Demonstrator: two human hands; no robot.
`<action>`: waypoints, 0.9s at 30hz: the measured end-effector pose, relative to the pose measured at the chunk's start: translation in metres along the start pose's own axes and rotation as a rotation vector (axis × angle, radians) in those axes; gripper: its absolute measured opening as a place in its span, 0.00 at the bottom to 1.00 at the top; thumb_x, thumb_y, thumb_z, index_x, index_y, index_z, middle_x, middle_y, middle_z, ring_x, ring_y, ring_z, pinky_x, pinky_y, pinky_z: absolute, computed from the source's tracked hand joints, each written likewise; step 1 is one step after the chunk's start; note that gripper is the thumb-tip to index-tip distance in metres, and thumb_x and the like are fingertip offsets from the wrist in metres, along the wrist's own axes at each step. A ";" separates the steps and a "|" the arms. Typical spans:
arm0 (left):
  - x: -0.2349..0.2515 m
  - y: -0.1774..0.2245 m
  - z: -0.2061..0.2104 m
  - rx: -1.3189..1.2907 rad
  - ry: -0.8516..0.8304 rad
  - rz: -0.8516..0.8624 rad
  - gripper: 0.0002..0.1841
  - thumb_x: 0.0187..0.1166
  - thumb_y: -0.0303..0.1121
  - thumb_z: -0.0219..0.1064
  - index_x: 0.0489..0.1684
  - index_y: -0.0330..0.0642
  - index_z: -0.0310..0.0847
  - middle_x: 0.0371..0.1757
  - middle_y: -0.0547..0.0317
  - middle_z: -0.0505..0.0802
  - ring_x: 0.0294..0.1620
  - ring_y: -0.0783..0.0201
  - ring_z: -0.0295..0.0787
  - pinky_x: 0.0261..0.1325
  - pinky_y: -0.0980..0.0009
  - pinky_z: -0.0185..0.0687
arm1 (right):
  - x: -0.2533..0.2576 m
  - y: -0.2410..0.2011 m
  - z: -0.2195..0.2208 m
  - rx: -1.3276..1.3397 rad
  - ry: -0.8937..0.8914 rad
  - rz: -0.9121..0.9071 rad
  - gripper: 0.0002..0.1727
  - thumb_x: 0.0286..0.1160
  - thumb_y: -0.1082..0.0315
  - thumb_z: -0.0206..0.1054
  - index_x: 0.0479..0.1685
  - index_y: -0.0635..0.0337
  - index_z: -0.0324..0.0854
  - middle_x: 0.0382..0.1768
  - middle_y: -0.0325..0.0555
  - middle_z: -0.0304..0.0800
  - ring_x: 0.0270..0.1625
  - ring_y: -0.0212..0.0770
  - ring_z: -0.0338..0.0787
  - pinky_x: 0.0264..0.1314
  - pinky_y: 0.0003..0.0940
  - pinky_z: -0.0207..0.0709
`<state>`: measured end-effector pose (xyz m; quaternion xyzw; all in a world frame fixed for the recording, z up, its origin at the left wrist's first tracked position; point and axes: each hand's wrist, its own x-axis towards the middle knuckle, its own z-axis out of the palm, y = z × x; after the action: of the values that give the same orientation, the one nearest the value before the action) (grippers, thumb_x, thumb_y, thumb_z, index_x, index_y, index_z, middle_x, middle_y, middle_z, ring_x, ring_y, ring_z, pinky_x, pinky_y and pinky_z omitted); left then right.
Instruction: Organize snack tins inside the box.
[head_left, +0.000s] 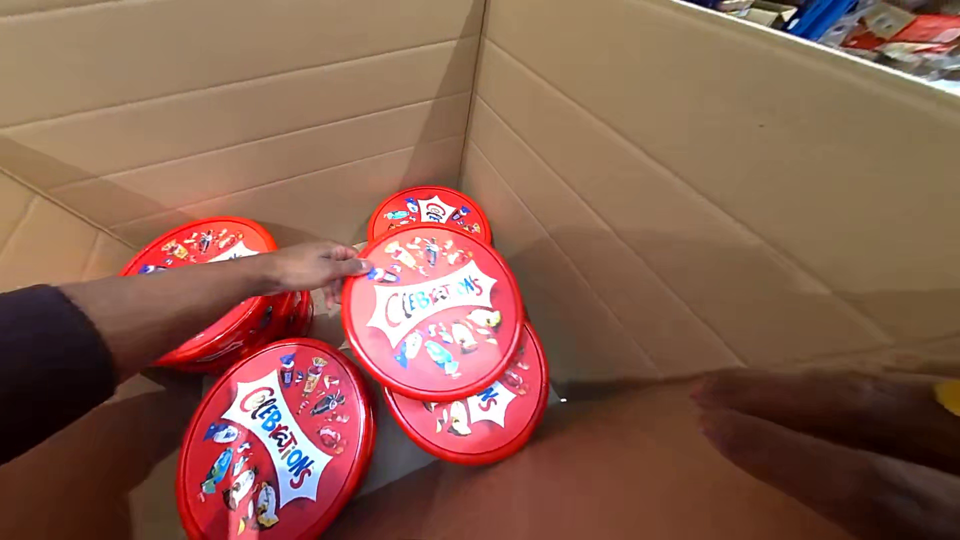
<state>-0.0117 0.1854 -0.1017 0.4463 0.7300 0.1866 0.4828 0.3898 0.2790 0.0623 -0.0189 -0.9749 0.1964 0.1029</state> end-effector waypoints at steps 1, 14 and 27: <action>0.008 0.003 0.008 -0.014 0.003 -0.009 0.21 0.95 0.43 0.48 0.50 0.34 0.82 0.33 0.53 0.90 0.28 0.66 0.88 0.37 0.69 0.87 | -0.001 0.002 0.001 0.014 -0.003 -0.009 0.13 0.87 0.69 0.58 0.49 0.71 0.85 0.42 0.68 0.91 0.48 0.56 0.91 0.50 0.39 0.82; 0.061 0.001 -0.008 -0.379 0.392 -0.206 0.28 0.96 0.50 0.42 0.55 0.30 0.78 0.32 0.51 0.91 0.27 0.62 0.92 0.36 0.67 0.91 | -0.007 0.012 0.005 -0.208 0.032 0.006 0.15 0.88 0.66 0.54 0.41 0.59 0.87 0.30 0.53 0.90 0.28 0.49 0.90 0.20 0.41 0.75; 0.030 -0.030 0.058 0.147 0.040 -0.119 0.22 0.89 0.45 0.60 0.58 0.30 0.83 0.51 0.38 0.91 0.52 0.46 0.89 0.61 0.43 0.81 | 0.001 -0.001 0.007 -0.183 0.058 -0.080 0.12 0.86 0.73 0.56 0.49 0.66 0.86 0.37 0.58 0.90 0.35 0.48 0.88 0.33 0.34 0.77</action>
<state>0.0206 0.1852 -0.1653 0.4326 0.7764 0.1124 0.4442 0.3873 0.2757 0.0560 0.0052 -0.9854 0.1017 0.1367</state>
